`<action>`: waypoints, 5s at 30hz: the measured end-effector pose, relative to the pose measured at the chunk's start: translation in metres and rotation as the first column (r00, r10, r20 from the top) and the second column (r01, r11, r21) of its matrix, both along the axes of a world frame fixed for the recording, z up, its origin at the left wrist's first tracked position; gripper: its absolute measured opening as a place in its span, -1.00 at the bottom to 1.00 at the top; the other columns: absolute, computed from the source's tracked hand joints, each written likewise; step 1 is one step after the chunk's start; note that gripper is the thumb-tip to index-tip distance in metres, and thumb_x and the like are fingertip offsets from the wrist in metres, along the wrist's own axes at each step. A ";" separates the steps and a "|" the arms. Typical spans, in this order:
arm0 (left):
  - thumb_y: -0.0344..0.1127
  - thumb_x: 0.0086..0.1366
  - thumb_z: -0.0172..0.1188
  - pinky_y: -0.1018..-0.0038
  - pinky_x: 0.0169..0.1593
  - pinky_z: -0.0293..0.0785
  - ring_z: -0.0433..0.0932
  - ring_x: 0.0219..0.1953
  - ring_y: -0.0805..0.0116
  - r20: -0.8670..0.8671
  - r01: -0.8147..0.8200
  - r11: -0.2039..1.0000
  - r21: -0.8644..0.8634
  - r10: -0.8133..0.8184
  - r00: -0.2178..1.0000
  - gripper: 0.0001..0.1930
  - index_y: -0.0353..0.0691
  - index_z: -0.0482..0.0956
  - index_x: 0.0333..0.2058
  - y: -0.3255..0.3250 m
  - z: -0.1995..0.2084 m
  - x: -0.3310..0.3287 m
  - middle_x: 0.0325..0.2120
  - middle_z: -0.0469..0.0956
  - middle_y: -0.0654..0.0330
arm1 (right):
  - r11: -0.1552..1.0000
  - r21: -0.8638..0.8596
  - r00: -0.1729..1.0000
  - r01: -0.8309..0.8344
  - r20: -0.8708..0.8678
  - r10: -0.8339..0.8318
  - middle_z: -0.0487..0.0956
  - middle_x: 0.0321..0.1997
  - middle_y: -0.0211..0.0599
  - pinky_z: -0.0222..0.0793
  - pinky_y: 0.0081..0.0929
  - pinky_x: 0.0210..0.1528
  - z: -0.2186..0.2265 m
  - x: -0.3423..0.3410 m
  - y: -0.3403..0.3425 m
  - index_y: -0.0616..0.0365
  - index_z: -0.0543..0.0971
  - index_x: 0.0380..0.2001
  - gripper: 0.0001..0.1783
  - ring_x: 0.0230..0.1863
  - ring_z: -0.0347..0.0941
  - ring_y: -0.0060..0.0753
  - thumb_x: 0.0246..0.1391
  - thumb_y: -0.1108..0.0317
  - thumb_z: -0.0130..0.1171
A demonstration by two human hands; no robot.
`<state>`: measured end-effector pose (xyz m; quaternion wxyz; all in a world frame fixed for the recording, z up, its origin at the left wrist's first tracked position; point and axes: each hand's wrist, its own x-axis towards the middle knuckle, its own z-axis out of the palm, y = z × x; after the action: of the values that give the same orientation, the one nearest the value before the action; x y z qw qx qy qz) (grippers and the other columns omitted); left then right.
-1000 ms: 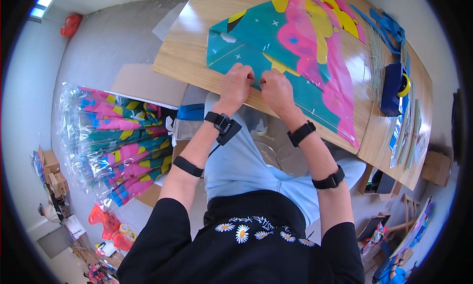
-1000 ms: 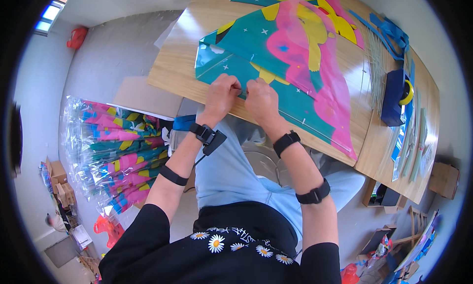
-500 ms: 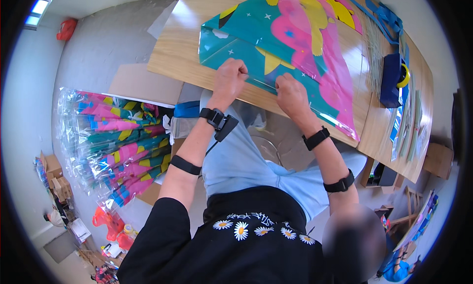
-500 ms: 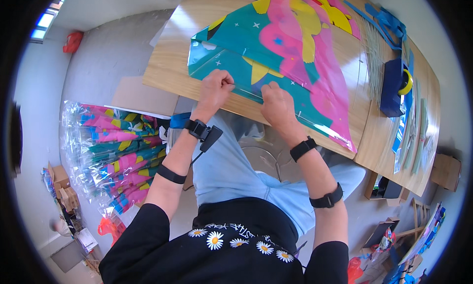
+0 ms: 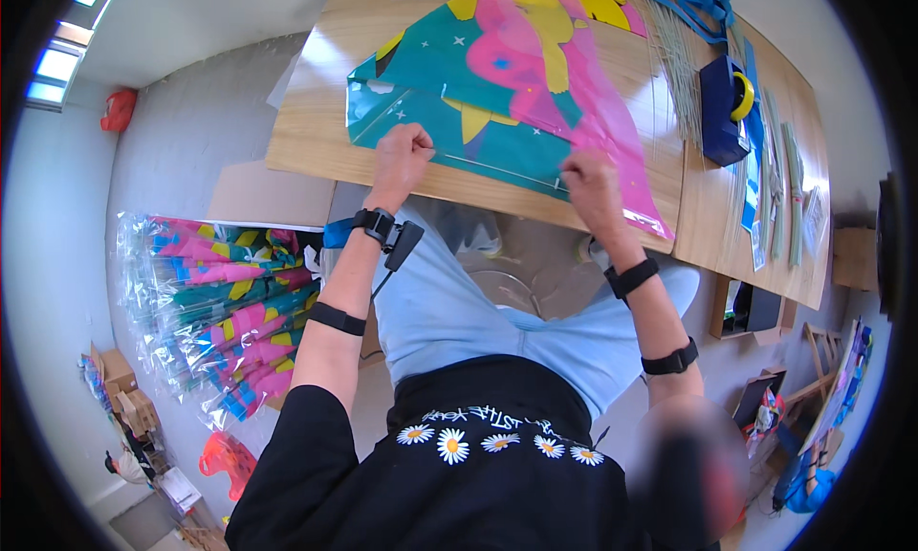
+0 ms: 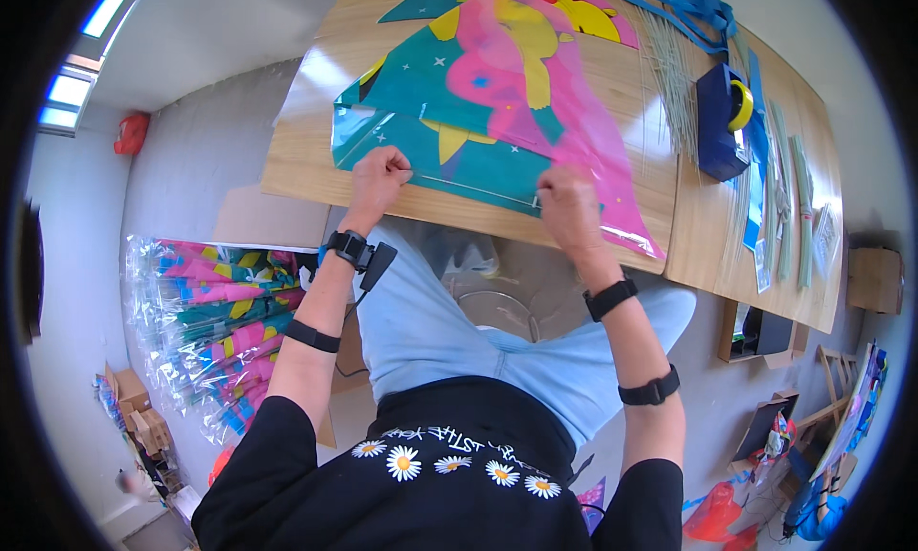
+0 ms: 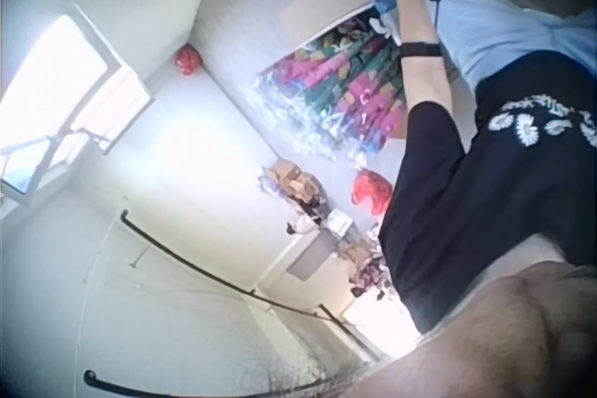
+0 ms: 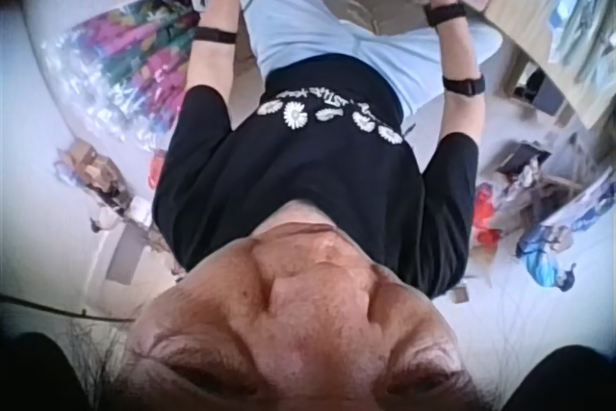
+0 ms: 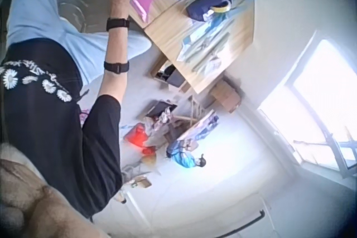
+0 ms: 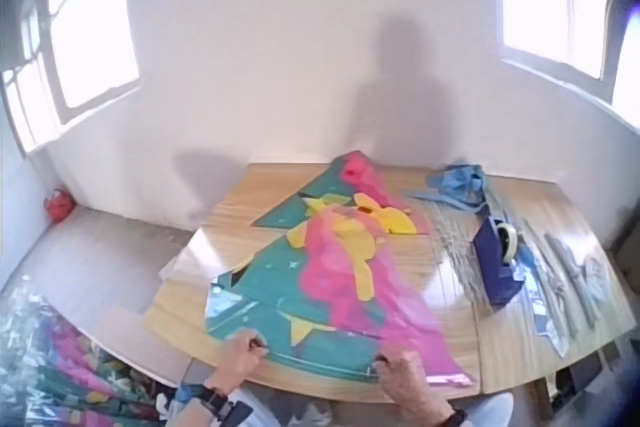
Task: Assembling a colorful kite by attaching a wooden stick to the plastic sail and securing it with tape.
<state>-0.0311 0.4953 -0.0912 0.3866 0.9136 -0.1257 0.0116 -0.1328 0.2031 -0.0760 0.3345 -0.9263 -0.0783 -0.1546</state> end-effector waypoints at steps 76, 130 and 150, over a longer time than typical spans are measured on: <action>-0.51 -0.05 0.29 0.27 -0.33 0.39 0.49 -0.42 0.11 -0.025 0.241 0.970 -0.013 -0.242 0.970 -0.87 -0.29 0.50 -0.51 -0.087 0.000 -0.032 -0.54 0.48 0.09 | 0.770 0.009 0.630 0.638 -0.581 -0.515 0.61 -0.51 -0.14 0.44 -0.31 -0.32 0.006 -0.095 -0.127 0.19 0.63 -0.56 -0.85 -0.39 0.57 -0.16 -0.19 0.32 0.30; -0.37 -0.01 0.27 0.33 -0.41 0.43 0.55 -0.49 0.15 -0.183 0.460 0.887 -0.037 -0.458 0.870 -0.87 -0.28 0.53 -0.50 -0.269 0.014 -0.108 -0.57 0.55 0.09 | 0.761 -0.157 0.687 0.630 -0.344 -0.640 0.60 -0.45 -0.07 0.47 -0.12 -0.30 -0.009 -0.100 -0.092 0.20 0.55 -0.57 -0.82 -0.34 0.56 0.02 -0.11 0.30 0.20; -0.36 0.00 0.22 0.28 -0.42 0.44 0.56 -0.50 0.12 -0.103 0.424 0.897 0.122 -0.413 0.905 -0.91 -0.25 0.54 -0.52 -0.277 0.015 -0.113 -0.57 0.56 0.07 | 0.755 -0.168 0.678 0.634 -0.350 -0.646 0.60 -0.44 -0.08 0.47 -0.11 -0.31 -0.011 -0.102 -0.091 0.19 0.57 -0.53 -0.82 -0.36 0.57 0.04 -0.08 0.28 0.19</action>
<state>-0.1441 0.2187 -0.0765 0.3185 0.8901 -0.3052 -0.1147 -0.2344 0.1120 -0.0870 0.2528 -0.9116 0.3155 -0.0743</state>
